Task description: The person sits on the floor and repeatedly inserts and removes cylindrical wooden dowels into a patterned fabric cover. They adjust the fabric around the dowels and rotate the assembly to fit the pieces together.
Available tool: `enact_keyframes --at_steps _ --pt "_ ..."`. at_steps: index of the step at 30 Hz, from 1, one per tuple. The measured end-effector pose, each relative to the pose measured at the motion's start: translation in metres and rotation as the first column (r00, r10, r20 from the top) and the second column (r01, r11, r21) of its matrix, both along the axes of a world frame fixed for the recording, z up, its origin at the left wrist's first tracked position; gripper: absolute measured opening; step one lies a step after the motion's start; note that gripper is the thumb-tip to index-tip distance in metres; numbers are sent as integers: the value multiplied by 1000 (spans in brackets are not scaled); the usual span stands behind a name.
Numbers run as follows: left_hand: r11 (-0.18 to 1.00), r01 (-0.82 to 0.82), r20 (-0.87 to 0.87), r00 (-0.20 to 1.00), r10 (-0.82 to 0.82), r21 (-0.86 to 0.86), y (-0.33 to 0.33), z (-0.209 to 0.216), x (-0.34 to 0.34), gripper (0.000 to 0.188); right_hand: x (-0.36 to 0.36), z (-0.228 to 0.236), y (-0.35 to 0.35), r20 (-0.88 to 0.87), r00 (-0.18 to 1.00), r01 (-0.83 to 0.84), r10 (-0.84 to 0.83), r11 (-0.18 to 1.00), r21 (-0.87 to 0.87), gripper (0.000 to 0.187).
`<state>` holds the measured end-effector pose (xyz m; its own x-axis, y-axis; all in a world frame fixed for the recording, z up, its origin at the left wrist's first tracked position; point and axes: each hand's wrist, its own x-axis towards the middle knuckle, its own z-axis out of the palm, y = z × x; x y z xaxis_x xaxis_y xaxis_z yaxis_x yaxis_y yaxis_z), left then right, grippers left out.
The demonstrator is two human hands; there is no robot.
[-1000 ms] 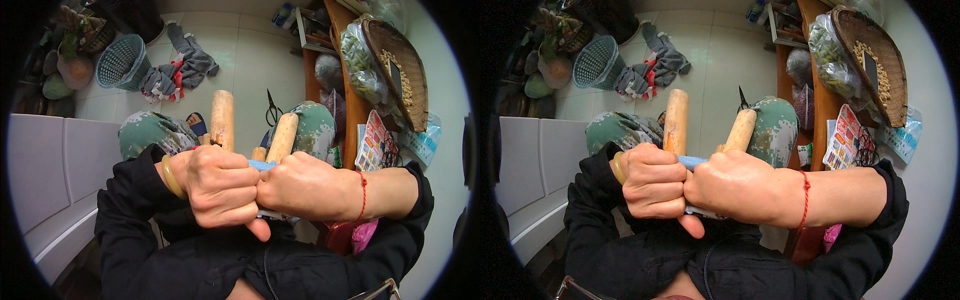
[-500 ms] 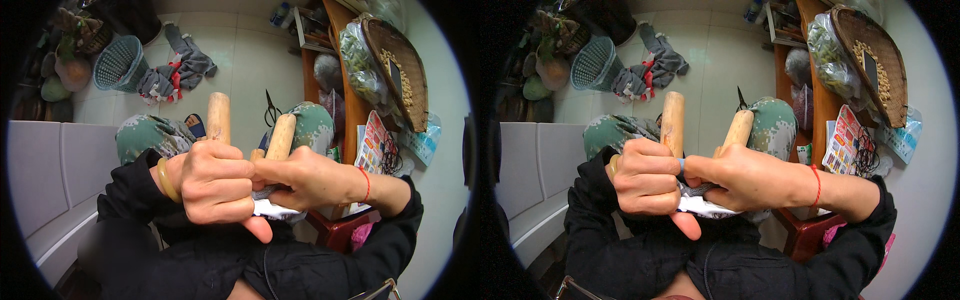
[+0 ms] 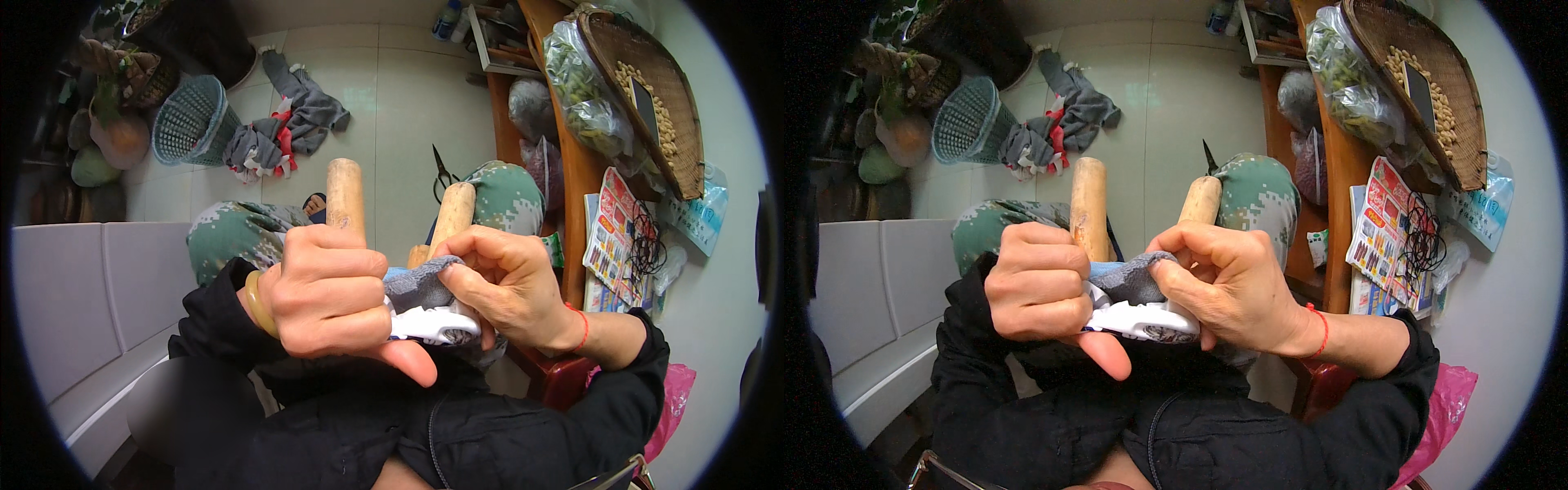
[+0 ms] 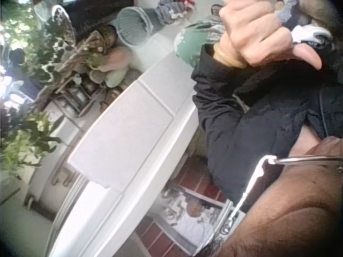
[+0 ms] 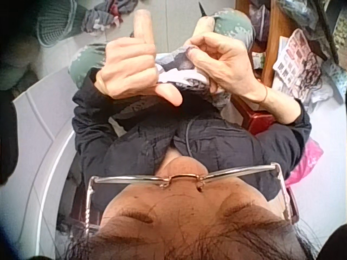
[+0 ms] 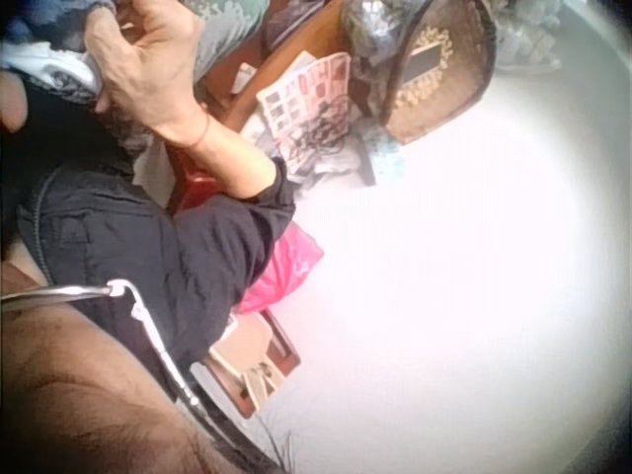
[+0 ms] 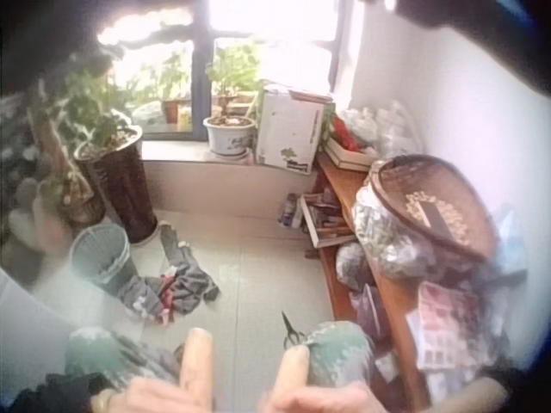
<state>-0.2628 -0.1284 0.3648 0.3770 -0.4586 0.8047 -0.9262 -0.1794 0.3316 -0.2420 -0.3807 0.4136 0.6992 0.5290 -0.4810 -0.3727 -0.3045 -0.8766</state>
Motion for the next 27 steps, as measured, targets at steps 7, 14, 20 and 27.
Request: enact_keyframes --at_steps 7,14,20,27 --pt "996 -93 116 989 92 6 -2 1 -7 71 30 4 12 403 807 -386 432 902 -194 25" --pt "994 -110 122 986 110 -9 -3 2 -7 71 35 16 39 566 267 -419 780 623 -660 28" --pt "993 -114 131 985 112 9 -5 1 -9 68 36 10 46 798 -124 -222 590 767 -602 23" --pt "986 -167 92 982 168 -16 -4 7 -1 66 40 -9 54 750 150 -445 644 722 -530 31"
